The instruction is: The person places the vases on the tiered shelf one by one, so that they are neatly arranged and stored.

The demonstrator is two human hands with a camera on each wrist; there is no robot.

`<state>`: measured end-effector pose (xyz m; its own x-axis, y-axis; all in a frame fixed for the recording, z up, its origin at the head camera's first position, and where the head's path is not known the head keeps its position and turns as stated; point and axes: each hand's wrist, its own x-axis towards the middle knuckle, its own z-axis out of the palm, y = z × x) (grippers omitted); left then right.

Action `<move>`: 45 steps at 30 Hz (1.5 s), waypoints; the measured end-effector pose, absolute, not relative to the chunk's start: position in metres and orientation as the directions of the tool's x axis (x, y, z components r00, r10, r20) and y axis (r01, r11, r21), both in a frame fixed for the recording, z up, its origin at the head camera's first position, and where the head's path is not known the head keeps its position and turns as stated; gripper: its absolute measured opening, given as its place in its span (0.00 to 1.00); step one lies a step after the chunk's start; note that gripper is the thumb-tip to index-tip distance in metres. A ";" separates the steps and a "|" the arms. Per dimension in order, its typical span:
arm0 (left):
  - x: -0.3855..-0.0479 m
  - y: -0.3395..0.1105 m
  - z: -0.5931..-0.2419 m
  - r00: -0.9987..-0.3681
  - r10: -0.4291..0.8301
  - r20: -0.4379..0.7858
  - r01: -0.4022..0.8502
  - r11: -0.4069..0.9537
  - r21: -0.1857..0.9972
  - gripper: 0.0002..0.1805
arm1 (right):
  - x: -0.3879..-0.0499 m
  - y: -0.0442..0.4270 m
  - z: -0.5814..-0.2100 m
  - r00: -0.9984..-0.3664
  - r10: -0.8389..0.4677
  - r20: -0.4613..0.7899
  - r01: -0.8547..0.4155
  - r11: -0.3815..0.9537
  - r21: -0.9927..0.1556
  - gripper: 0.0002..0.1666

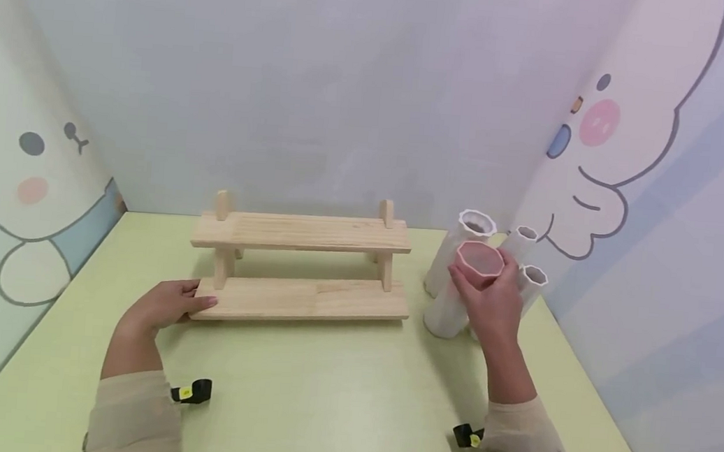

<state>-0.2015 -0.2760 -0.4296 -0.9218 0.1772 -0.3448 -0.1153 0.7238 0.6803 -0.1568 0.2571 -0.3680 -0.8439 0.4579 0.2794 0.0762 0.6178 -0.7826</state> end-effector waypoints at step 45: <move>-0.213 -0.252 -0.428 -0.899 0.228 -0.373 -0.138 0.661 0.737 0.51 | -0.145 0.244 -0.314 -0.803 0.422 0.421 -0.090 0.612 -0.786 0.54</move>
